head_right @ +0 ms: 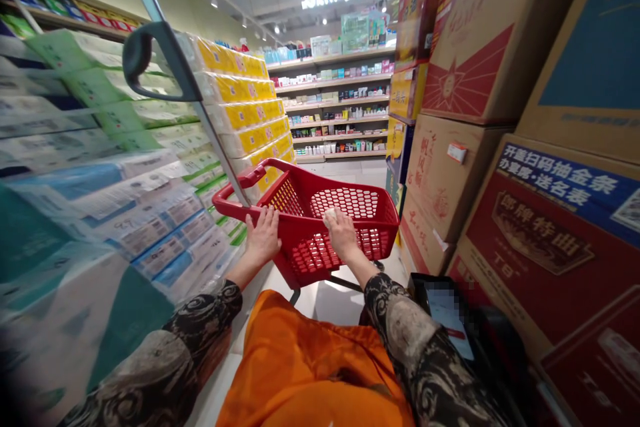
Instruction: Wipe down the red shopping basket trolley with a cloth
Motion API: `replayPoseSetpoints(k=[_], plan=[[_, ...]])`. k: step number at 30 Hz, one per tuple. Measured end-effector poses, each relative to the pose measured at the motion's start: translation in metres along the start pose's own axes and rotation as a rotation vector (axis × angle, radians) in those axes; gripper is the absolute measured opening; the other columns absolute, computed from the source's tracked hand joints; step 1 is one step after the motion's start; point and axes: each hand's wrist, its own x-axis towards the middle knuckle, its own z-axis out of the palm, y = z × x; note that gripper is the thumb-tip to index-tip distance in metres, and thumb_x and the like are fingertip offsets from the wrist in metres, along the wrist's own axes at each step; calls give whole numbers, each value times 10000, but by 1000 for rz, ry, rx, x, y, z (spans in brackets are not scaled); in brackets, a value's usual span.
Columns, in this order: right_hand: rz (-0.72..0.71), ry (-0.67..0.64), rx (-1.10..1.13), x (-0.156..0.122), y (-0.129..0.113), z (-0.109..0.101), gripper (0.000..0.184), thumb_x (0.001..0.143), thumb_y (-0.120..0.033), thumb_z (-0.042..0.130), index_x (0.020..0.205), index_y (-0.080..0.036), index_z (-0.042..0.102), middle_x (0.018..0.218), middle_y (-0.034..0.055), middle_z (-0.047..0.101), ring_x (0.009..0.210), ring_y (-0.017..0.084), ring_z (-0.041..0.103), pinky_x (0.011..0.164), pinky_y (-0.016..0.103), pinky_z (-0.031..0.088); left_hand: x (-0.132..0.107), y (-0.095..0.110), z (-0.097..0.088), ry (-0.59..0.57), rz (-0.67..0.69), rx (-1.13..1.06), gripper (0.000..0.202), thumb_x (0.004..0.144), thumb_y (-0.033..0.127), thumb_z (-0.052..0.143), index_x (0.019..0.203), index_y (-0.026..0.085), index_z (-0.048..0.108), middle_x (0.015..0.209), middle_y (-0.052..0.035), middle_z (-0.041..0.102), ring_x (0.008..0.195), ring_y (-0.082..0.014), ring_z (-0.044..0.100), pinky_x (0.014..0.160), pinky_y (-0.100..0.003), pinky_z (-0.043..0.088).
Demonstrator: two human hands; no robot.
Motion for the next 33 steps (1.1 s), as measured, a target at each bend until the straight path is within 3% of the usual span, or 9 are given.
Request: replayPoseSetpoints(k=[4,7,9,13,17,22,26,30,33], plan=[[218,117,-68,-15,63,-24,384,807,-153,434,1159,-143,587,1368,162,413,1201,304,434,976,472,374,-1,1,4,27,-5,-32,710,717,179,422,1405,72,285,1508,-123,201,1406,-266,95,1105,-581,56],[324,186,-91,-16,78,-27,418,762,-141,437,1157,-112,573,1360,186,400,1205,326,423,975,496,369,-3,6,7,26,-2,-54,721,709,182,435,1407,80,284,1508,-120,197,1407,-258,98,1112,-570,43],[293,163,-50,-11,61,-16,445,747,-132,439,1176,-124,555,1336,179,429,1202,317,428,987,495,360,-4,9,7,15,20,-61,720,708,188,444,1406,96,294,1507,-113,204,1405,-252,114,1116,-560,22],[111,37,125,11,-13,11,522,747,-92,434,1264,-146,480,1325,157,467,1264,282,381,1032,474,327,-4,15,-1,-4,34,-87,700,711,200,454,1391,97,324,1486,-132,264,1390,-268,175,1111,-574,39],[26,-49,353,31,-64,16,623,747,-72,448,1362,-119,359,1356,156,454,1277,230,389,1034,401,358,1,29,-8,85,68,-168,655,755,194,417,1396,113,307,1477,-115,300,1378,-229,225,1121,-530,102],[78,-161,401,31,-56,-1,661,822,-184,479,1432,-155,227,1260,131,565,1114,213,548,971,403,412,13,55,-7,-16,212,-299,615,761,137,368,1375,125,338,1462,-100,341,1356,-190,279,1118,-500,160],[105,-236,216,17,-37,-17,507,900,-244,384,1399,-186,319,1384,131,447,1285,244,394,1069,563,196,21,67,-5,66,272,-338,509,795,222,400,1299,169,436,1395,-92,446,1301,-218,361,1119,-545,93],[112,-299,208,8,-28,-29,433,934,-258,313,1359,-221,388,1394,98,442,1289,210,392,1072,571,166,28,72,-3,114,220,-292,397,824,333,436,1178,176,523,1273,-118,542,1158,-258,493,1087,-591,136],[125,-245,203,5,-26,-32,396,946,-288,290,1286,-227,483,1364,84,482,1278,204,402,1072,559,170,32,78,0,150,190,-254,353,823,321,457,1127,161,538,1293,-139,515,1188,-272,464,1076,-590,168]])
